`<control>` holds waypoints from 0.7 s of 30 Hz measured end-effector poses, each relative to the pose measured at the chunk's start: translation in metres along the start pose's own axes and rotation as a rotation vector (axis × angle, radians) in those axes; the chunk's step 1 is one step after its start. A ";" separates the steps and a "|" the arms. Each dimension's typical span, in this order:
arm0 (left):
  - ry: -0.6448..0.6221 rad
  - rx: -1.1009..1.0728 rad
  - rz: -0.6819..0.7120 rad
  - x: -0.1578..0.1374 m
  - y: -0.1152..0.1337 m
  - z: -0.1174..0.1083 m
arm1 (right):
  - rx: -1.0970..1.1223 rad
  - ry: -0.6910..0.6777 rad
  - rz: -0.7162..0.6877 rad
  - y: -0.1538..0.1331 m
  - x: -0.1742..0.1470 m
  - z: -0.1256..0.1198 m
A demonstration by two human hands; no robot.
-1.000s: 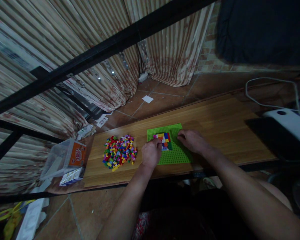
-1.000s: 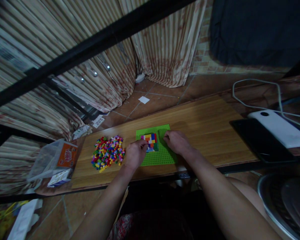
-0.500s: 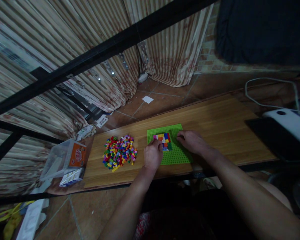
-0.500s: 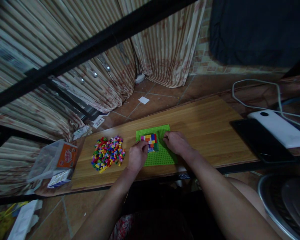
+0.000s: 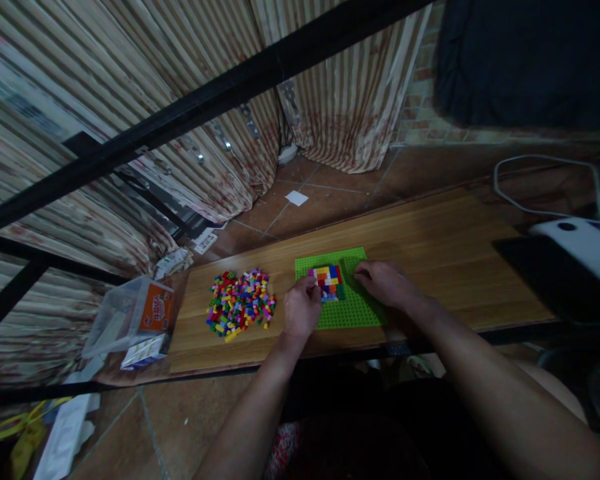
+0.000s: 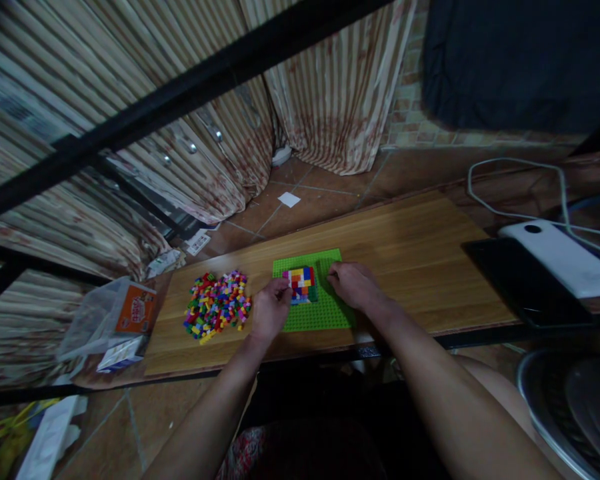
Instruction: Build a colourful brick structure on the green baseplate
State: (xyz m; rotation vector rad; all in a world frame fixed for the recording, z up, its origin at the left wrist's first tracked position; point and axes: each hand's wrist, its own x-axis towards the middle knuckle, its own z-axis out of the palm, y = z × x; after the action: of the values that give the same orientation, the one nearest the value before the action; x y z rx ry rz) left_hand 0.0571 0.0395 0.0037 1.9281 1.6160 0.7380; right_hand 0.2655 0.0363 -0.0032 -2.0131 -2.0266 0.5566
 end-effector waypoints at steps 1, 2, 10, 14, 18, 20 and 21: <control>0.015 -0.005 -0.039 0.001 -0.001 0.000 | -0.003 -0.001 0.000 0.000 0.000 0.000; 0.031 -0.005 -0.079 0.002 -0.001 0.001 | -0.006 -0.001 0.001 -0.001 0.000 0.000; 0.033 0.021 -0.231 0.010 0.000 0.006 | -0.027 -0.011 0.005 -0.003 0.000 -0.002; 0.037 -0.035 -0.275 0.012 -0.004 0.011 | -0.025 -0.008 0.002 -0.001 0.001 0.000; 0.054 -0.042 -0.294 0.015 -0.009 0.015 | -0.024 -0.002 0.012 0.000 0.002 0.003; 0.052 -0.047 -0.309 0.015 -0.011 0.017 | -0.014 -0.002 0.009 0.000 0.001 0.003; 0.049 -0.053 -0.315 0.015 -0.011 0.018 | -0.015 -0.005 0.006 0.000 0.001 0.003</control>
State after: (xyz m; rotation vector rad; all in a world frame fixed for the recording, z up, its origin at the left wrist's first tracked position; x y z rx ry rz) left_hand 0.0634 0.0550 -0.0155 1.5775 1.8540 0.6932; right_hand 0.2639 0.0371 -0.0060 -2.0284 -2.0346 0.5503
